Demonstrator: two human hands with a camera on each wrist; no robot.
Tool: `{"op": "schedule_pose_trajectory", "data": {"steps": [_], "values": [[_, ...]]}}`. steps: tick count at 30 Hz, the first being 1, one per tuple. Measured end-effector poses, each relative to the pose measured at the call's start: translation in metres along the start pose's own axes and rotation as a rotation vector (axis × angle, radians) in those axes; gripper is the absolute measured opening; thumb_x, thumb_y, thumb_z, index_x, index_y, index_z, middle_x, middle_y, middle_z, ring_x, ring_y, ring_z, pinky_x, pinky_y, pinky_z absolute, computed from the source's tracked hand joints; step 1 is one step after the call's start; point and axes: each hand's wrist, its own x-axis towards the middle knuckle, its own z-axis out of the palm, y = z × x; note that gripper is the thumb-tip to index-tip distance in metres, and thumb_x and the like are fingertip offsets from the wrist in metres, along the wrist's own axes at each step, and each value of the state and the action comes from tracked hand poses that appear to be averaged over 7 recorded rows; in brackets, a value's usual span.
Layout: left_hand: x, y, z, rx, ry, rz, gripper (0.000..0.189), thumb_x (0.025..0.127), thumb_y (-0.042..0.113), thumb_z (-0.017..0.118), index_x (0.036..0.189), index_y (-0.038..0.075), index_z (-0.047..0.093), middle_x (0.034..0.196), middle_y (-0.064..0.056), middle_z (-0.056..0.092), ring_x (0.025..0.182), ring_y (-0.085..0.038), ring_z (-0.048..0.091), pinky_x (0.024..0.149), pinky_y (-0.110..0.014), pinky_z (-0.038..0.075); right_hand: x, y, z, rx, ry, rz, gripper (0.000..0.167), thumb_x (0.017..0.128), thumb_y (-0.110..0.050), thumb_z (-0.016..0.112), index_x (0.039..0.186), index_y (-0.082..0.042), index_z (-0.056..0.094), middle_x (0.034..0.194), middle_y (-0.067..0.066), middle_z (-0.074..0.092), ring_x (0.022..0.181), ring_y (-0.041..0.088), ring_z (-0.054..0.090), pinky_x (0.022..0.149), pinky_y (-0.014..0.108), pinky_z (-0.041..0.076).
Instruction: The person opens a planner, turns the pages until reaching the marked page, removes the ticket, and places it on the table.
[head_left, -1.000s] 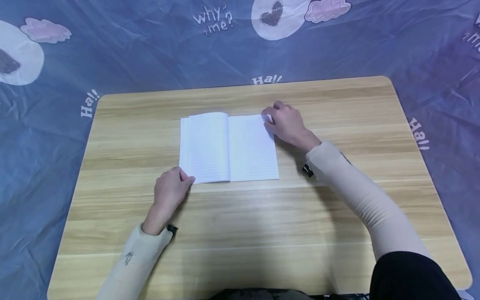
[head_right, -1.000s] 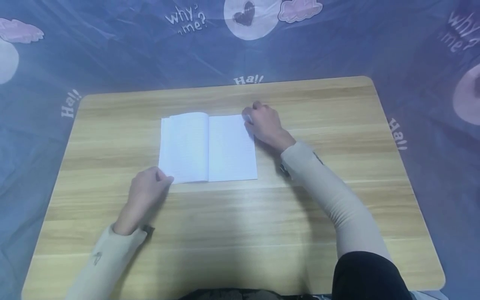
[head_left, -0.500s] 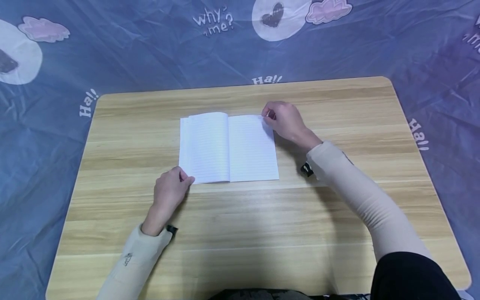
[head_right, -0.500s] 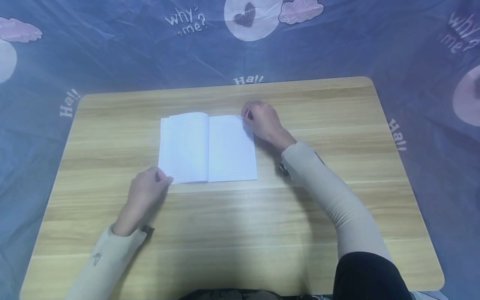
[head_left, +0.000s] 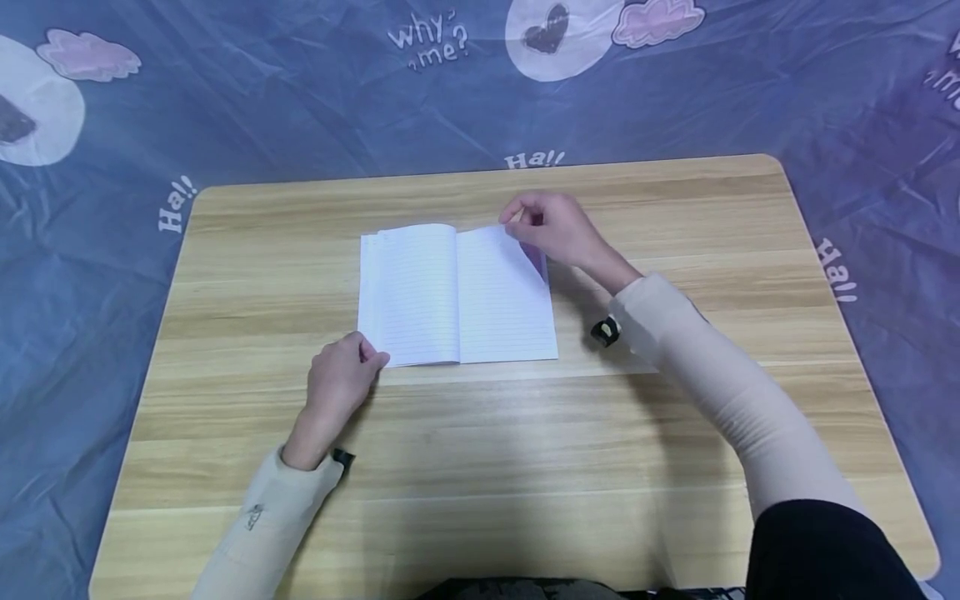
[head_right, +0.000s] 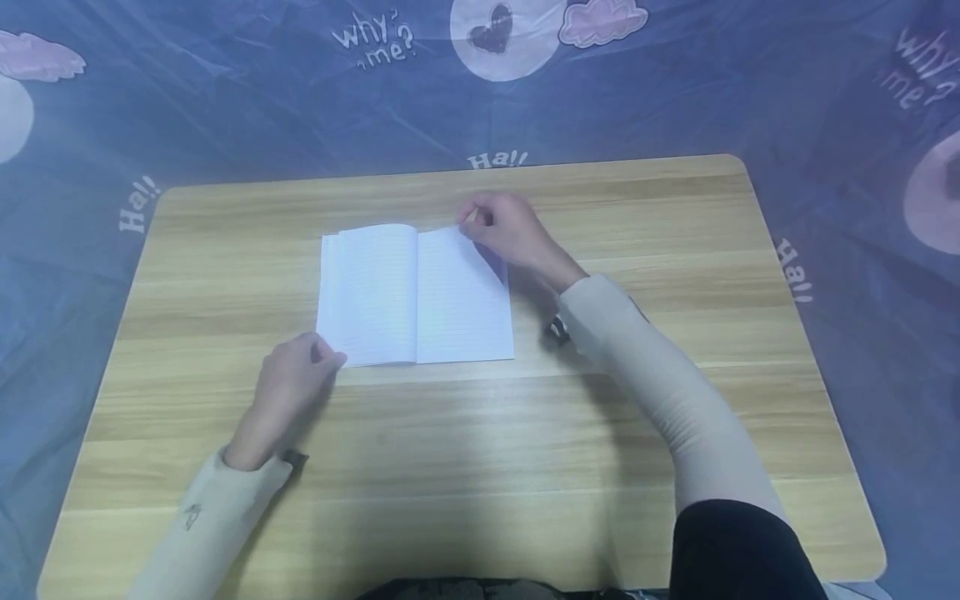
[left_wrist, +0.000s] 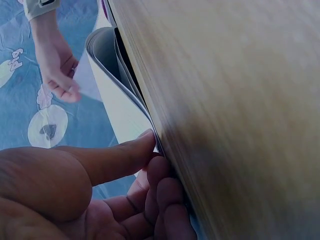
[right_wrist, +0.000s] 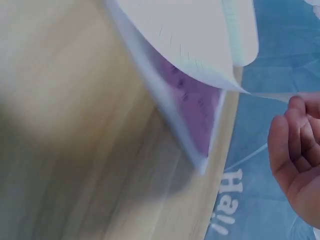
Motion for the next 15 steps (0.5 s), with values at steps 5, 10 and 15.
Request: {"op": "schedule_pose_trajectory", "data": {"steps": [5, 10, 15], "values": [[0.0, 0.001, -0.002, -0.007, -0.011, -0.01, 0.024, 0.106, 0.019, 0.073, 0.09, 0.004, 0.065, 0.079, -0.009, 0.063, 0.077, -0.033, 0.061, 0.068, -0.042, 0.046, 0.008, -0.013, 0.003, 0.312, -0.049, 0.121, 0.011, 0.104, -0.005, 0.072, 0.113, 0.0, 0.076, 0.085, 0.016, 0.069, 0.068, 0.024, 0.065, 0.065, 0.03, 0.057], [0.0, 0.002, -0.003, -0.016, -0.018, -0.013, 0.024, 0.106, 0.02, 0.073, 0.09, 0.004, 0.064, 0.078, -0.009, 0.062, 0.077, -0.033, 0.061, 0.068, -0.042, 0.045, 0.015, -0.022, 0.01, 0.586, -0.033, 0.253, 0.012, 0.101, 0.005, 0.072, 0.113, 0.007, 0.073, 0.091, 0.023, 0.074, 0.068, 0.019, 0.071, 0.069, 0.033, 0.064], [0.0, 0.002, -0.003, -0.022, -0.019, -0.015, 0.024, 0.105, 0.019, 0.073, 0.09, 0.003, 0.064, 0.079, -0.009, 0.062, 0.078, -0.033, 0.061, 0.068, -0.041, 0.045, 0.019, -0.026, 0.019, 0.683, 0.008, 0.26, 0.009, 0.1, 0.008, 0.072, 0.109, 0.008, 0.073, 0.092, 0.029, 0.074, 0.066, 0.021, 0.074, 0.069, 0.036, 0.064]]}}
